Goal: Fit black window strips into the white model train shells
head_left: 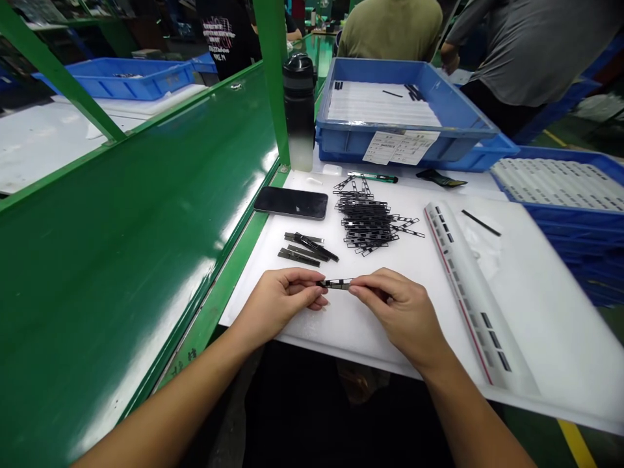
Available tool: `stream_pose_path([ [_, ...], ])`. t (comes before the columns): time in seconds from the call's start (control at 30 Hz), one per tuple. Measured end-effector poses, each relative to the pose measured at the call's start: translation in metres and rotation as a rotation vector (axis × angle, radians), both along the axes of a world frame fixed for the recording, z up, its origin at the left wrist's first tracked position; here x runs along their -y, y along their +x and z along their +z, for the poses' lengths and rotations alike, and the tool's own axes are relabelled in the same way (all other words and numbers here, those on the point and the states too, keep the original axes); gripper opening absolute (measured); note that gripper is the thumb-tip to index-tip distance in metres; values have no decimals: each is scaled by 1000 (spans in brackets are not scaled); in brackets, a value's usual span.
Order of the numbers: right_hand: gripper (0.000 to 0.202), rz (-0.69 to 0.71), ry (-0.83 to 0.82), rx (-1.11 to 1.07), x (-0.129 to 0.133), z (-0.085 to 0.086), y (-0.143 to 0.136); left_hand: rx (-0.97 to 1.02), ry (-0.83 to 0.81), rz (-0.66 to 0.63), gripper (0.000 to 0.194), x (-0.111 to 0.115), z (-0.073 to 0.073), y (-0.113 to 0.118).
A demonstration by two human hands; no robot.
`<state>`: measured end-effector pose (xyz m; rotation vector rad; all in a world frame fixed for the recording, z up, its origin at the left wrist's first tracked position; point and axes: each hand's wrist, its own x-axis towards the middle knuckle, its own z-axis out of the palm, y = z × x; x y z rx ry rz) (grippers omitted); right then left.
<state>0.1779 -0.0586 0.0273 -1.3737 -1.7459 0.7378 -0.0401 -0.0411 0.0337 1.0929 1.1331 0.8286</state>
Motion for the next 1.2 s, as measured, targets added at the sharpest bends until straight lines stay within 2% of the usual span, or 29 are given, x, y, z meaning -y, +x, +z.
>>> stream_pose_path([
  [0.17, 11, -39, 63, 22, 1, -2, -2, -16, 23, 2, 20, 1, 0, 2],
  [0.27, 26, -113, 52, 23, 1, -1, -1, -30, 62, 6, 19, 3, -2, 2],
  [0.4, 18, 16, -150, 0, 2, 11, 6, -32, 119, 8, 17, 7, -1, 0],
  [0.47, 20, 65, -184, -11, 6, 19, 9, -13, 156, 4, 15, 11, 4, 2],
  [0.53, 14, 60, -65, -30, 14, 26, 10, 40, 179, 28, 14, 17, 12, 6],
  [0.6, 4, 23, 179, -13, 26, 29, 11, 134, 139, 81, 19, 24, 20, 13],
  [0.7, 27, -46, 515, 130, 46, 28, 13, 299, -44, 138, 32, 36, 29, 23],
  [0.77, 41, -67, 631, 241, 57, 24, 16, 376, -175, 173, 37, 43, 34, 28],
  [0.83, 49, -65, 671, 298, 65, 20, 19, 443, -260, 194, 41, 50, 37, 33],
  [0.93, 54, -27, 658, 304, 72, 14, 22, 526, -320, 108, 37, 60, 37, 40],
  [1.0, 55, 6, 645, 291, 75, 11, 21, 509, -320, 73, 31, 64, 34, 45],
  [1.2, 54, 39, 608, 250, 84, 5, 11, 447, -278, 184, 29, 70, 21, 49],
])
